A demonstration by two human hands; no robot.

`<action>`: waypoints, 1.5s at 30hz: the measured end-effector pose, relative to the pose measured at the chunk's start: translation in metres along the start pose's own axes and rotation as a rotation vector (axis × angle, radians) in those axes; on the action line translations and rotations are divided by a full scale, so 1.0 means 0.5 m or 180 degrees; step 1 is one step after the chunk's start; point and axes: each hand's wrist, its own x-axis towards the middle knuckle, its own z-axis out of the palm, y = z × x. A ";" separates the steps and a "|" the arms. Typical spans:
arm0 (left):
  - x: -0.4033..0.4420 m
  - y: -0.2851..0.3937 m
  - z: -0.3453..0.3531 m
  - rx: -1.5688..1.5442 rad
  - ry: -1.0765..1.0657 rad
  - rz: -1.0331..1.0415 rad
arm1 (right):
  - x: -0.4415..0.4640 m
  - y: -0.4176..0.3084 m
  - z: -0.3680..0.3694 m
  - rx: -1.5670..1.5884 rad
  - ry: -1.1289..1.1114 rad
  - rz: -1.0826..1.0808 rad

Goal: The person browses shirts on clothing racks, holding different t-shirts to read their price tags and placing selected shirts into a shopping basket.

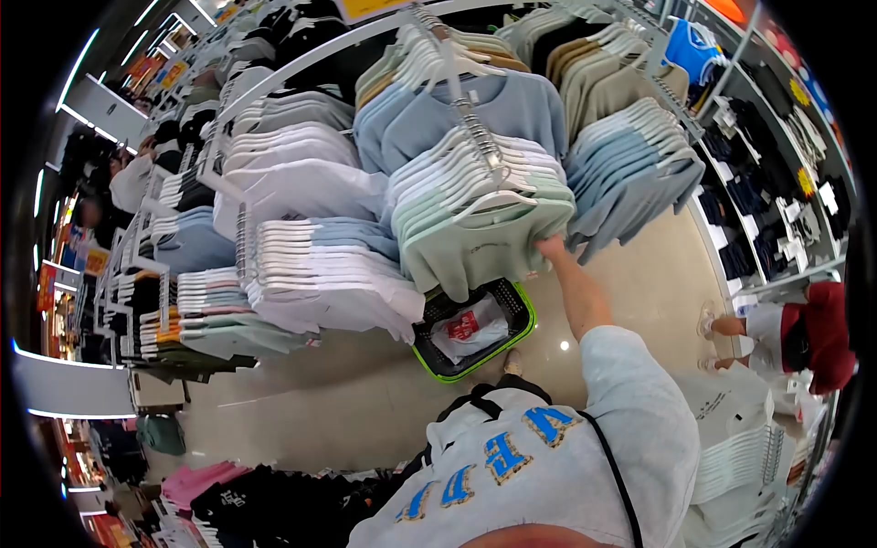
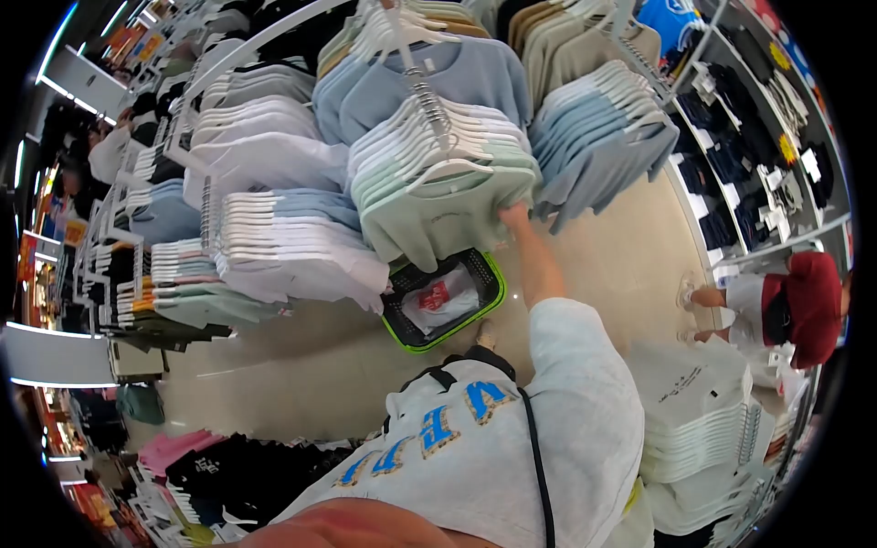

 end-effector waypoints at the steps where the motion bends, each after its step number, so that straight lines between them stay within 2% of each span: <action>1: -0.016 0.004 0.002 -0.0005 -0.0014 -0.0052 | -0.028 0.037 0.048 -0.0209 -0.0175 0.0210; 3: -0.014 0.006 0.028 -0.0020 0.0001 0.0019 | -0.071 0.047 0.076 -0.0490 -0.0386 0.0410; 7: -0.003 -0.010 0.078 0.0095 0.0034 0.0193 | -0.181 0.023 0.081 -0.0301 -0.0799 0.0922; 11: -0.016 -0.022 0.091 0.0674 0.0139 0.0555 | -0.261 0.008 0.059 -0.0088 -0.1219 0.1493; 12: -0.009 -0.028 0.093 0.0789 0.0162 0.0630 | -0.279 -0.001 0.053 -0.0108 -0.1233 0.1486; 14: 0.023 -0.047 0.090 0.0894 0.0131 0.0714 | -0.303 -0.050 0.040 0.0028 -0.0551 0.1250; 17: 0.073 -0.054 -0.019 -0.0484 -0.1347 -0.0309 | -0.326 -0.097 0.011 0.0858 -0.0952 0.1673; 18: 0.079 -0.041 -0.001 -0.0662 -0.0735 -0.0648 | -0.328 -0.108 -0.014 0.1244 -0.1241 0.1572; 19: 0.048 0.037 -0.015 -0.0882 -0.0087 -0.0930 | -0.330 -0.093 -0.008 0.1249 -0.1266 0.1552; 21: 0.029 0.125 -0.026 -0.1054 0.0280 -0.0848 | -0.329 -0.015 0.015 0.0519 -0.2164 0.2180; 22: 0.022 0.155 -0.037 -0.1005 0.0331 -0.0904 | -0.337 -0.026 0.001 0.0590 -0.2215 0.2206; 24: 0.066 0.192 -0.013 -0.0240 -0.0321 -0.0498 | -0.352 -0.038 -0.016 0.0850 -0.2759 0.2082; 25: 0.103 0.216 0.010 0.0229 -0.0516 -0.0338 | -0.365 -0.031 -0.031 0.0853 -0.2801 0.2063; 26: 0.142 0.240 0.026 0.0712 -0.0719 -0.0184 | -0.383 -0.025 -0.046 0.1410 -0.2828 0.2201; 27: 0.134 0.315 0.032 0.0817 -0.0401 0.0032 | -0.394 -0.019 -0.057 0.1978 -0.2836 0.2343; 28: 0.125 0.392 0.052 0.0922 -0.0088 0.0245 | -0.396 -0.031 -0.091 0.2276 -0.3083 0.2782; 29: 0.138 0.432 0.089 0.0721 -0.0008 0.0468 | -0.405 -0.026 -0.119 0.2297 -0.3126 0.2810; 31: 0.162 0.516 0.147 0.0630 -0.0035 0.1004 | -0.415 -0.016 -0.157 0.3144 -0.3653 0.3547; 32: 0.153 0.576 0.174 0.0723 -0.0153 0.1300 | -0.420 -0.007 -0.167 0.3212 -0.3860 0.3534; 33: 0.152 0.628 0.201 0.0728 -0.0154 0.1306 | -0.416 0.007 -0.172 0.3217 -0.3854 0.3530; 35: 0.139 0.705 0.258 0.0871 -0.0234 0.1654 | -0.398 0.033 -0.176 0.3373 -0.4273 0.3298; 36: 0.230 0.635 0.324 0.0657 -0.0155 0.2337 | -0.369 -0.013 -0.223 0.3773 -0.4821 0.3017; 37: 0.222 0.646 0.348 0.0644 -0.0155 0.2343 | -0.357 -0.021 -0.244 0.3757 -0.4819 0.3021; 39: 0.202 0.683 0.373 -0.0026 -0.0552 0.2118 | -0.335 -0.022 -0.271 0.4123 -0.4791 0.2950; 41: 0.193 0.715 0.392 0.0191 -0.0539 0.1941 | -0.313 -0.014 -0.310 0.3895 -0.4407 0.2879; 43: 0.141 0.792 0.382 -0.0278 0.0283 0.2693 | -0.285 -0.111 -0.407 0.4414 -0.3522 0.2907; 44: 0.134 0.799 0.373 -0.0156 0.0082 0.2309 | -0.275 -0.130 -0.427 0.4974 -0.3700 0.2737; 45: 0.107 0.832 0.366 -0.0151 0.0059 0.2322 | -0.273 -0.108 -0.433 0.4978 -0.3670 0.2732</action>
